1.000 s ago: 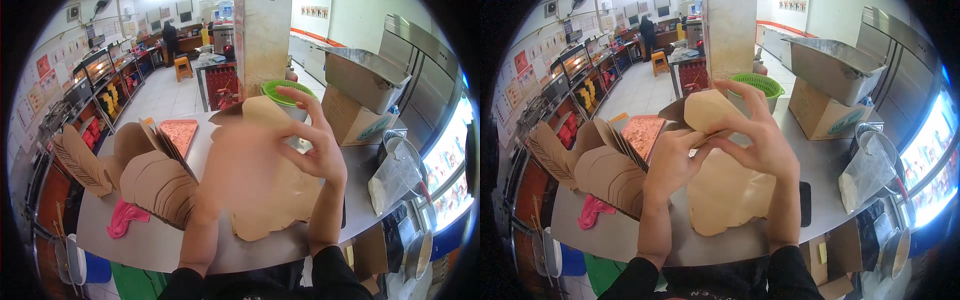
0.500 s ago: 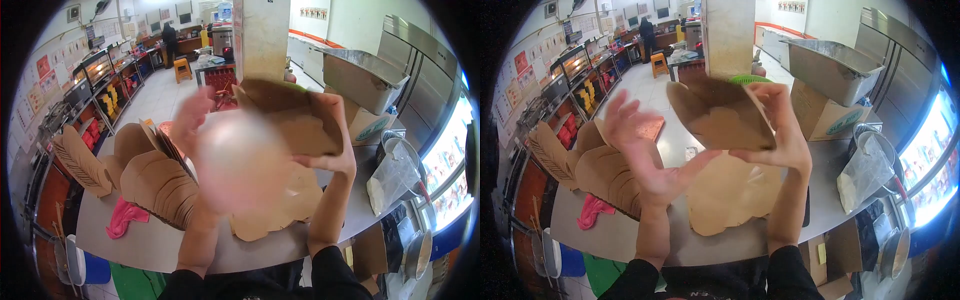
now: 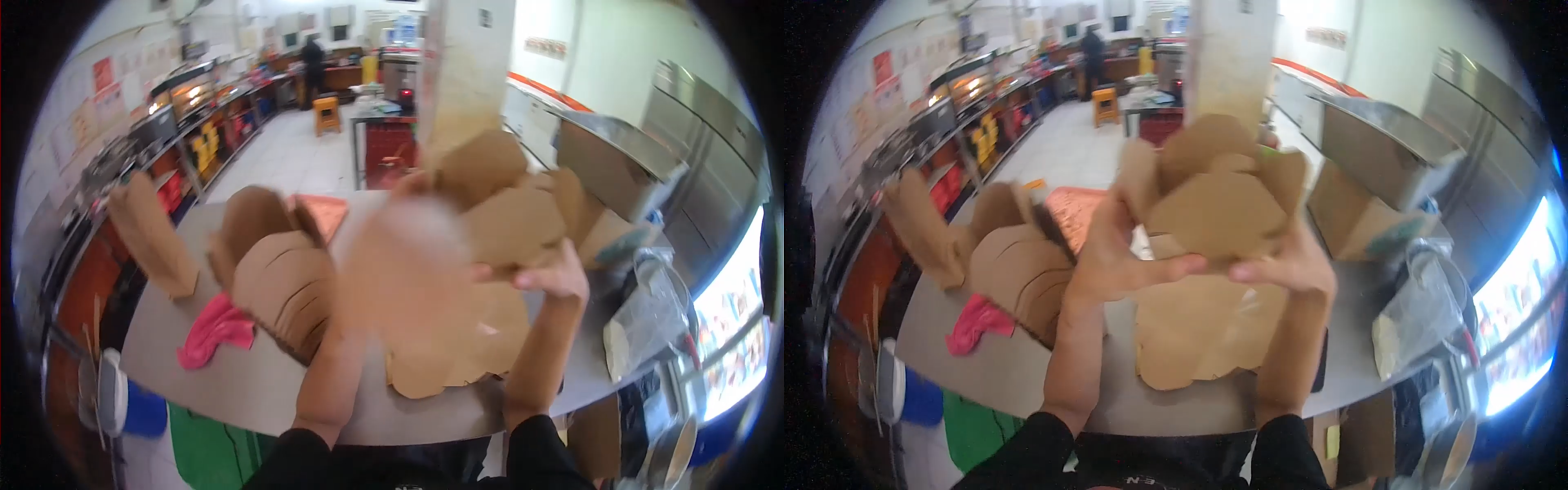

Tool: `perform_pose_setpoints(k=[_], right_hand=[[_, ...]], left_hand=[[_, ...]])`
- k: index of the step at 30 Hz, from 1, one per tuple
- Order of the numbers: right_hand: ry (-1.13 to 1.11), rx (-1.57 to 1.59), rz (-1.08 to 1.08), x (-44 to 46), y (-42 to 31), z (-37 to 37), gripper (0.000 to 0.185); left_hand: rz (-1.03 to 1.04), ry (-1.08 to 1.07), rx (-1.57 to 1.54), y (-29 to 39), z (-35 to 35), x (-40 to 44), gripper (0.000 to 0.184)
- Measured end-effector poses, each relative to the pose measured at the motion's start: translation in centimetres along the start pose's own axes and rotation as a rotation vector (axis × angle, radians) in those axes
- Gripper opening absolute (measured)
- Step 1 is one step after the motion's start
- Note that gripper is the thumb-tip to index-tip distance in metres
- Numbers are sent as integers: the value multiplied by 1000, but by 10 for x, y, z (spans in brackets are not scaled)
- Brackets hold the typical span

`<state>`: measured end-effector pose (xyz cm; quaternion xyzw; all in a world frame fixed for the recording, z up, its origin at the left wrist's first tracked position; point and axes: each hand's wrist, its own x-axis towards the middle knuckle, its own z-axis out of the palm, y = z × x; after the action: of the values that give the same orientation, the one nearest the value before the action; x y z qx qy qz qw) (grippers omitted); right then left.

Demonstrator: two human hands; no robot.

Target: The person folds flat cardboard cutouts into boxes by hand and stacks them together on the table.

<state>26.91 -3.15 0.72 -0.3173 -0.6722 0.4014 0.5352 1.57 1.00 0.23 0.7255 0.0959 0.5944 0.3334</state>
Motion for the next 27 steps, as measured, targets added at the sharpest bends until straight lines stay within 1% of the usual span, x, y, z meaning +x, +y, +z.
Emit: perform_pose_setpoints(k=[2, 4, 5, 7, 8, 9, 10, 11, 12, 13, 14, 15, 17, 18, 19, 20, 22, 23, 24, 25, 26, 27], right_hand=[[-21, -71, 14, -14, -5, -6, 105], [-10, -122, 46, -30, -6, -5, 103], [29, -132, -3, -35, -6, 3, 94], [41, -144, -71, -38, 1, 9, 87], [191, -132, -244, -37, 12, 7, 89], [258, -116, -331, -33, 18, 6, 90], [326, -105, -418, -29, 24, 5, 92], [391, 62, -361, -28, 28, 5, 93], [459, 228, -294, -27, 34, 4, 94], [476, 290, -288, -23, 46, 4, 89], [475, 299, -285, -18, 39, 22, 89], [394, 325, -319, -6, 22, 54, 84], [284, 328, -297, 22, -6, 103, 74], [246, 290, -261, 38, -27, 127, 73], [206, 251, -226, 55, -47, 150, 72], [163, 205, -201, 67, -61, 172, 75], [75, 120, -150, 85, -79, 206, 79], [93, 119, -149, 85, -85, 215, 79], [49, 54, -116, 84, -92, 223, 81], [27, 19, -96, 87, -96, 223, 82], [4, -17, -77, 89, -99, 224, 82], [-74, -27, -24, 94, -99, 220, 81]], left_hand=[[-132, -38, 33, 21, -6, -6, 102], [25, 39, 5, 35, -1, -10, 101], [24, 82, 34, 53, -3, -19, 101], [120, 249, 430, 86, 0, -32, 101], [134, 277, 447, 91, -16, -36, 101], [337, 253, 541, 100, -41, -46, 110], [434, 259, 618, 110, -63, -57, 118], [533, 272, 695, 121, -84, -67, 126], [459, 292, 730, 129, -102, -73, 131], [383, 308, 767, 136, -121, -80, 137], [284, 231, 726, 127, -148, -80, 139], [181, 160, 690, 118, -176, -81, 140], [5, -28, 517, 90, -203, -89, 135], [-100, -87, 435, 86, -203, -88, 130], [-101, -109, 443, 91, -199, -86, 130], [-248, -51, 492, 96, -190, -88, 121], [-398, -17, 537, 94, -170, -99, 113], [-278, 136, 611, 85, -161, -110, 108], [-154, 296, 680, 79, -152, -119, 103], [-154, 288, 673, 83, -140, -123, 103], [-123, 372, 763, 90, -127, -127, 105], [-96, 463, 852, 97, -117, -127, 106]])
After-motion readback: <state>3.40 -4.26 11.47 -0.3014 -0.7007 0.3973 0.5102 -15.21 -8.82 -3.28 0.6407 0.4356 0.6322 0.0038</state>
